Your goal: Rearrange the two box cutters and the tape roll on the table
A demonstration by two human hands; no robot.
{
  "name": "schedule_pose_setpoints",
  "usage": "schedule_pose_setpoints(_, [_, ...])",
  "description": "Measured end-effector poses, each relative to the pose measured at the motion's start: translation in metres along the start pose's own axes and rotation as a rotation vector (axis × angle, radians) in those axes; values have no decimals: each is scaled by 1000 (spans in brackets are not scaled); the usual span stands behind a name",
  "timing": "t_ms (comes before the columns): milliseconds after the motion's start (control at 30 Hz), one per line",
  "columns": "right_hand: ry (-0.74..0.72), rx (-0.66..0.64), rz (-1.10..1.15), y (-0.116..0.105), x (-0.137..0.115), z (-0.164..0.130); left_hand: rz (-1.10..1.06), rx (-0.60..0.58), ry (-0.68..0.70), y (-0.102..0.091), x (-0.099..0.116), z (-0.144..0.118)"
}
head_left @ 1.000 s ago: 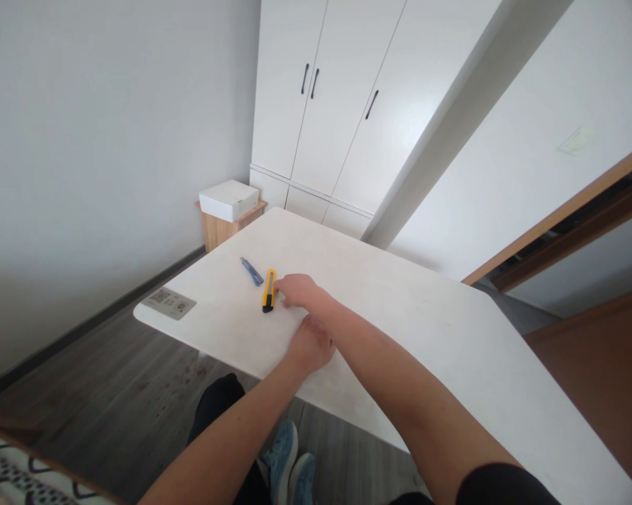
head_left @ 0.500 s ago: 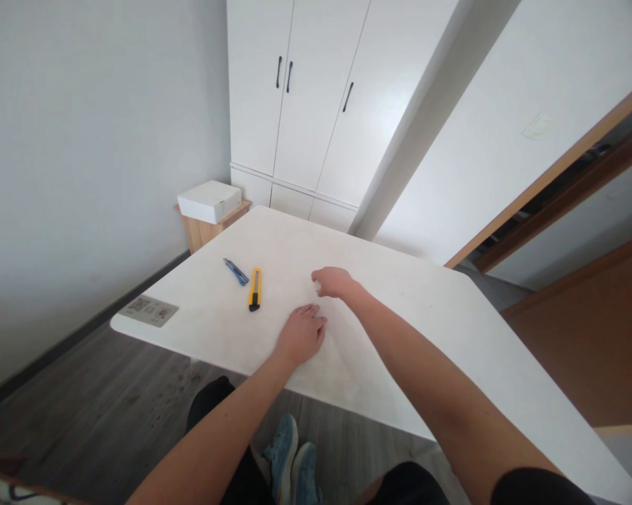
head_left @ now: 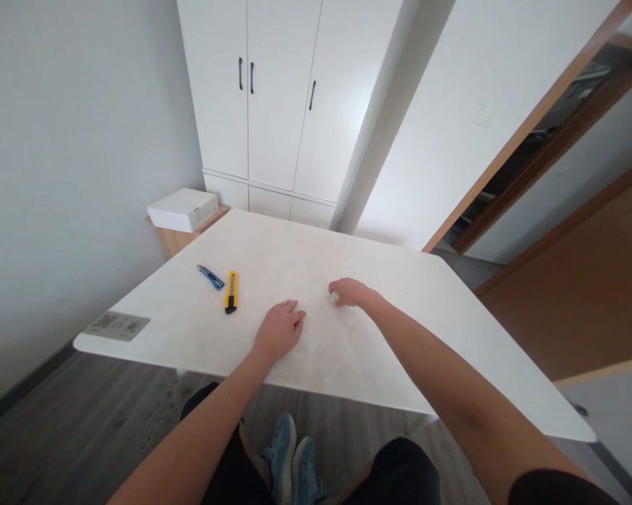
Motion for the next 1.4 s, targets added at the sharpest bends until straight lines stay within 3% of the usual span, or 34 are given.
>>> schedule_pose_setpoints(267, [-20,14,-17,12,-5,0,2,-2,13,1,-1,0])
schedule_pose_setpoints(1400, [28,-35,17,7,-4,-6,-14,9,8,0,-1,1])
Point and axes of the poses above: each hand's wrist, its own z-axis towards the middle knuckle, its own y-axis out of the palm, x = y × z, the point moved 6 cm from there along z, towards the middle knuckle, and after that the axes turned 2 degrees about z, right-handed, at the moved point
